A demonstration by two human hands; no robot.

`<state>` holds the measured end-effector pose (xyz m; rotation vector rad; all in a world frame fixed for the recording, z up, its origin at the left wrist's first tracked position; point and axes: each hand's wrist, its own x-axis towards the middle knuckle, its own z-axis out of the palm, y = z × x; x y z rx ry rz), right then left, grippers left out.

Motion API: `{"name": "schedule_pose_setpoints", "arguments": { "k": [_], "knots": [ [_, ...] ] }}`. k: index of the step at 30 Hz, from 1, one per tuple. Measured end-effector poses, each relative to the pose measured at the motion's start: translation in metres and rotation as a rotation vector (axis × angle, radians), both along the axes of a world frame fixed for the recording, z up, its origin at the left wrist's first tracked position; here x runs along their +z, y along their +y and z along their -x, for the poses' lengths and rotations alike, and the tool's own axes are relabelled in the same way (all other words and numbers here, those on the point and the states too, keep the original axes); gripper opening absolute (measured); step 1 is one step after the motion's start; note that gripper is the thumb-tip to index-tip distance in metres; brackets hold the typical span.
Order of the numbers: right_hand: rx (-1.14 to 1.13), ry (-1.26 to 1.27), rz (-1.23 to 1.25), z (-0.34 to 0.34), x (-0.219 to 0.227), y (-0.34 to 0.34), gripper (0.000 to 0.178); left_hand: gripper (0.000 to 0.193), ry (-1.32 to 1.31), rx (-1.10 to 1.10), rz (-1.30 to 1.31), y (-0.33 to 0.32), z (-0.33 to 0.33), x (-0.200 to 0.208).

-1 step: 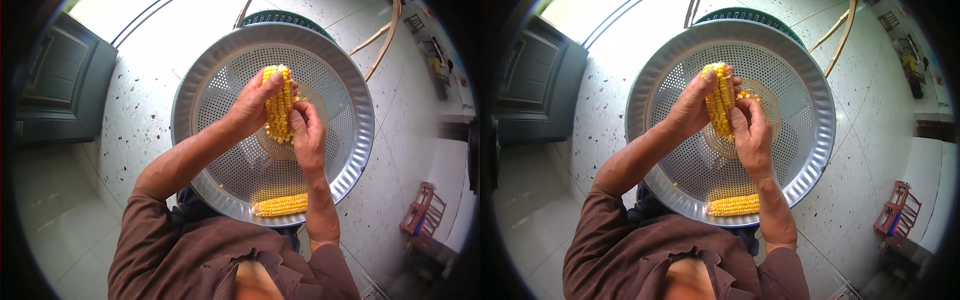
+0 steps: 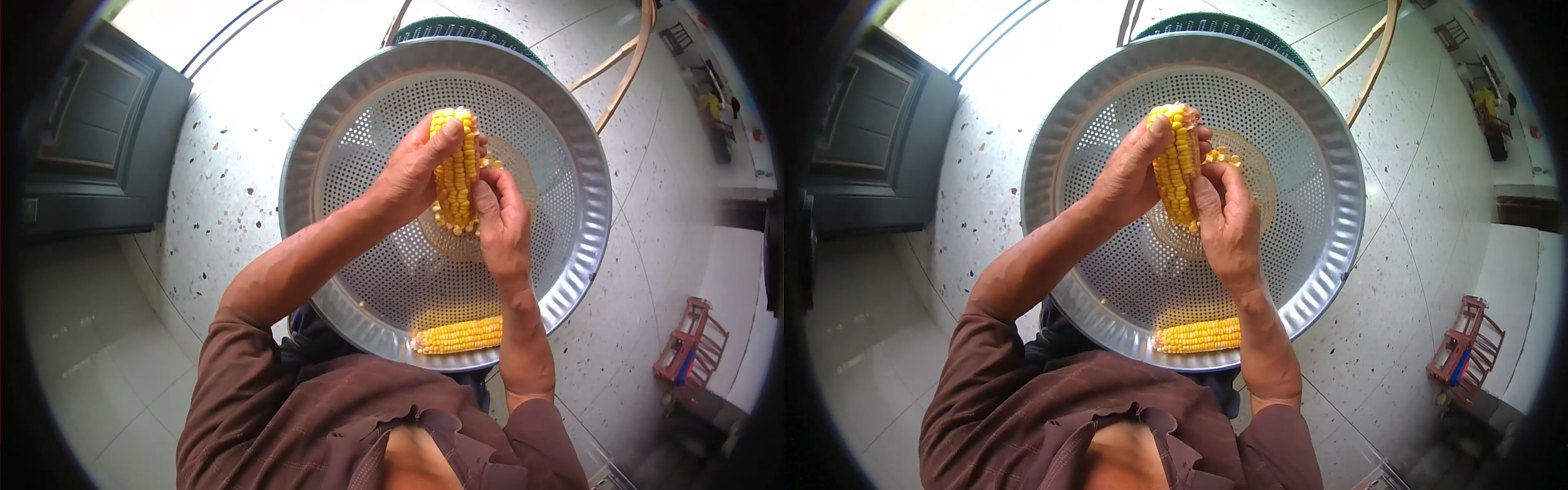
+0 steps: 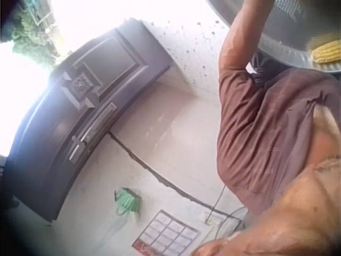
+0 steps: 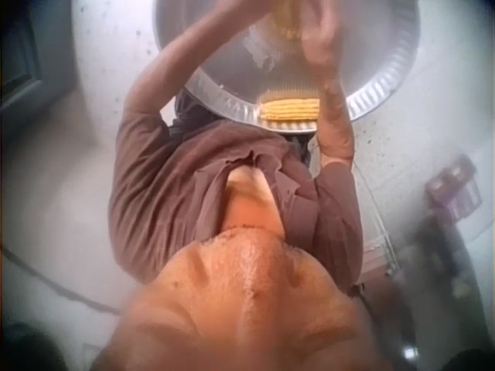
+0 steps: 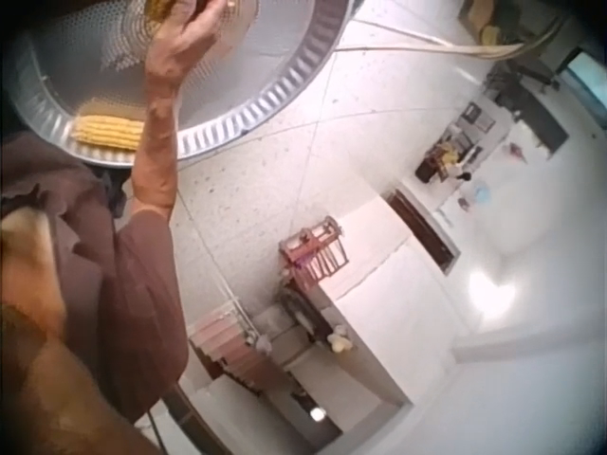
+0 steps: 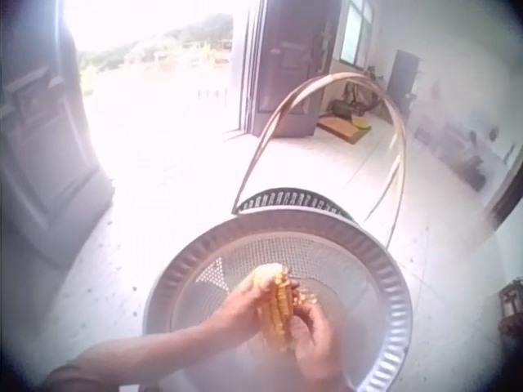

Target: The person removes corn kernels from an ear of corn by hand, letting the kernels fall into a small bowl resting on a metal tray.

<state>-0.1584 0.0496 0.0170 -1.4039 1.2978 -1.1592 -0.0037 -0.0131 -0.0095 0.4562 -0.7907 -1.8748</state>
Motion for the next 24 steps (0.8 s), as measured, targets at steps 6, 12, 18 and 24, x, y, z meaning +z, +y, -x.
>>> {"name": "schedule_pose_setpoints", "arguments": {
  "k": [6, 12, 18, 24],
  "knots": [
    [0.167, -0.173, -0.212, 0.003, -0.005, 0.002, 0.047, 0.064, -0.02, 0.012, -0.014, 0.005, -0.006, 0.001],
    [0.165, -0.319, -0.244, 0.002, 0.001, 0.004, 0.059, 0.059, -0.156, -0.037, 0.132, 0.002, -0.001, 0.0],
    [0.177, -0.377, -0.3, 0.0, 0.003, 0.003, 0.057, 0.065, -0.18, -0.04, 0.128, 0.001, -0.004, -0.002],
    [0.182, -0.389, -0.292, -0.001, 0.006, 0.002, 0.056, 0.068, -0.204, -0.047, 0.142, 0.0, -0.002, -0.004]
  ]
}}
